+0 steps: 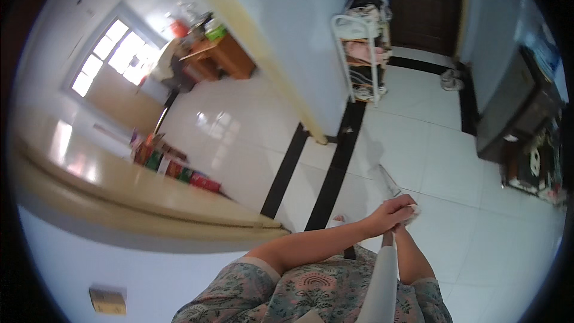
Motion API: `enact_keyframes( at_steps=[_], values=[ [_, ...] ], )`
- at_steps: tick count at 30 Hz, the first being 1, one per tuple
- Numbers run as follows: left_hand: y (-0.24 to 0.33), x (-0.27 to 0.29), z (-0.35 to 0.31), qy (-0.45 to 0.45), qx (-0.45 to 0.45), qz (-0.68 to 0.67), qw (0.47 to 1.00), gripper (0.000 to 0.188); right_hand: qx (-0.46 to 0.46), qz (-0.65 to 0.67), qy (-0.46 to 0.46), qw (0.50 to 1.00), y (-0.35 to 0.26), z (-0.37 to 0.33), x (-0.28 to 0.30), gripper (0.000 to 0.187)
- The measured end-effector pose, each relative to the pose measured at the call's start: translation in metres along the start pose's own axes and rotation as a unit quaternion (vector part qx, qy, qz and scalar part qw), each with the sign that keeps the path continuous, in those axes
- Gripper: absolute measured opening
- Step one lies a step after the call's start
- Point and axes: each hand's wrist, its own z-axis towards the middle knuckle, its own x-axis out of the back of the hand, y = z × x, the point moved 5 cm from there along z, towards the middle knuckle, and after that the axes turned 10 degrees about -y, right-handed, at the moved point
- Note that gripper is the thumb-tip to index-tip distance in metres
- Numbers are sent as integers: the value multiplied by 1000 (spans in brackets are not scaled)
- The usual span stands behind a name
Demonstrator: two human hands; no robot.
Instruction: The person mops the tiled floor in a living room using a flat mop. They move around furniture, including a sofa and a coffee table, and clean near a shoe rack. The person also picks up a red gift box from the floor and places it on the sofa before continuing to mop.
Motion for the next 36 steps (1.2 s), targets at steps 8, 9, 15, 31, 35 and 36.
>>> enact_keyframes(
  at_steps=[8,9,15,31,35,36],
  values=[
    [-15,-8,-13,56,-38,-27,997,17,5,6,-21,1000,9,-11,1,52],
    [-22,-10,-13,60,-42,-20,997,17,5,2,-21,1000,11,-13,4,51],
    [-26,-21,-18,36,-4,2,999,21,10,11,-39,999,21,-23,1,48],
    [-100,10,-11,99,65,143,983,30,5,149,-109,983,68,-51,-60,41],
    [-127,18,-20,4,186,311,932,29,-10,229,-167,959,68,-42,-72,40],
    [-109,12,-24,-15,177,333,926,31,-23,263,-193,945,61,-38,-77,40]
  ],
)
